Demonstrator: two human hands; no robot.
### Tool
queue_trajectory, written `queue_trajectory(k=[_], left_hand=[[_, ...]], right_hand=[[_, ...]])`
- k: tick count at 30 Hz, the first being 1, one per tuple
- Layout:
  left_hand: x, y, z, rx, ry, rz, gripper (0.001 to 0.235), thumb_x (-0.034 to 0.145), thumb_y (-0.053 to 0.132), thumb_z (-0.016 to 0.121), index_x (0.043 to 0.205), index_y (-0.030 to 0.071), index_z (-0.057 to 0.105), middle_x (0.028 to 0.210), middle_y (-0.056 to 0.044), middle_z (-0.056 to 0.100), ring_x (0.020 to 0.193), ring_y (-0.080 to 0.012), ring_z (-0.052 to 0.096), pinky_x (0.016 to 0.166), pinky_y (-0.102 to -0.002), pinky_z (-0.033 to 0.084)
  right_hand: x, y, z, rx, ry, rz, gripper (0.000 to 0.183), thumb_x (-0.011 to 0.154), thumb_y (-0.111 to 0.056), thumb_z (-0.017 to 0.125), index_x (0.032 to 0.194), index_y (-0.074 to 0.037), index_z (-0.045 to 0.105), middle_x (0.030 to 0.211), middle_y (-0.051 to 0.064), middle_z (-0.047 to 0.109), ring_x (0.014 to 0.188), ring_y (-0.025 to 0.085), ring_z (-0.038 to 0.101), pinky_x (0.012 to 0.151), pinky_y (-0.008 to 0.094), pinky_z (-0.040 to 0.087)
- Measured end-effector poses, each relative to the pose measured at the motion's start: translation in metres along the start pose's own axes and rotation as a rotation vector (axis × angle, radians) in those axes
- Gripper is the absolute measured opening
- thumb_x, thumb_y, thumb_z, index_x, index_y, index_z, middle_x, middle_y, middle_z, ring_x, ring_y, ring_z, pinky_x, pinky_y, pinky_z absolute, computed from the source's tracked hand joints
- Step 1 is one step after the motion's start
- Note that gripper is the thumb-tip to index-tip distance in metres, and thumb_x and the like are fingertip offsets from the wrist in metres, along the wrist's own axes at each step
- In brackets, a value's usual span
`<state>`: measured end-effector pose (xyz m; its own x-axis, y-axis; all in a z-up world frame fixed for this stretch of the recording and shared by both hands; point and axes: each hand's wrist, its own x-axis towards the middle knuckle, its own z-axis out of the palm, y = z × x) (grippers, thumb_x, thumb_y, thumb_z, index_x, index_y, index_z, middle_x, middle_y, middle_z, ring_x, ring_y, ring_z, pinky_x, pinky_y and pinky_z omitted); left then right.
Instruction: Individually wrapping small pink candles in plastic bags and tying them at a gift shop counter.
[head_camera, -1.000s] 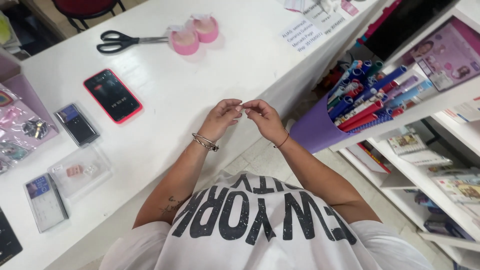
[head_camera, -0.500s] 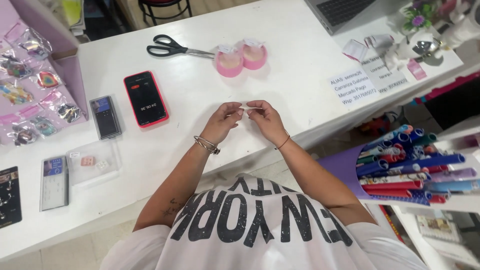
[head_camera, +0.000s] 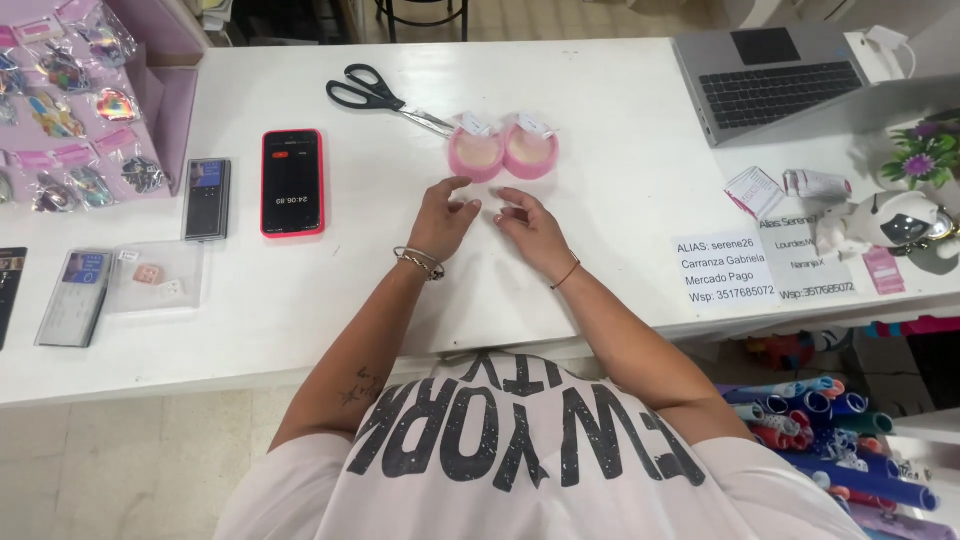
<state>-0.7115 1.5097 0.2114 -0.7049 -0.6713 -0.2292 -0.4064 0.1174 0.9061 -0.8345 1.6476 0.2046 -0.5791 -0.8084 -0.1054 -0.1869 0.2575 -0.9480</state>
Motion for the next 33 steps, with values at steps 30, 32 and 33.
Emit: queue_trajectory(k=[30, 32, 33], left_hand=[[-0.026, -0.021, -0.017, 0.313, 0.164, 0.069, 0.037, 0.096, 0.033, 0.065, 0.128, 0.016, 0.064, 0.149, -0.015, 0.05, 0.146, -0.0296, 0.041, 0.119, -0.038, 0.04], [-0.032, -0.021, -0.023, 0.233, 0.173, 0.003, 0.04, 0.095, 0.031, 0.066, 0.132, 0.016, 0.061, 0.144, -0.014, 0.054, 0.137, -0.0277, 0.051, 0.111, -0.037, 0.048], [-0.035, -0.021, -0.025, 0.154, 0.179, -0.062, 0.044, 0.095, 0.029, 0.068, 0.135, 0.016, 0.058, 0.139, -0.013, 0.057, 0.127, -0.026, 0.061, 0.102, -0.036, 0.055]], right_hand=[[0.021, 0.017, 0.015, 0.1, -0.096, -0.042, 0.064, 0.101, -0.018, 0.06, 0.156, 0.0, 0.034, 0.155, 0.028, 0.043, 0.135, 0.04, 0.052, 0.108, 0.045, 0.051], [0.022, 0.021, 0.02, 0.094, -0.118, -0.042, 0.061, 0.101, -0.017, 0.06, 0.154, 0.0, 0.036, 0.15, 0.026, 0.049, 0.131, 0.037, 0.056, 0.104, 0.041, 0.054], [0.022, 0.023, 0.022, 0.089, -0.138, -0.039, 0.059, 0.101, -0.017, 0.06, 0.153, 0.0, 0.039, 0.145, 0.024, 0.055, 0.127, 0.034, 0.06, 0.1, 0.037, 0.057]])
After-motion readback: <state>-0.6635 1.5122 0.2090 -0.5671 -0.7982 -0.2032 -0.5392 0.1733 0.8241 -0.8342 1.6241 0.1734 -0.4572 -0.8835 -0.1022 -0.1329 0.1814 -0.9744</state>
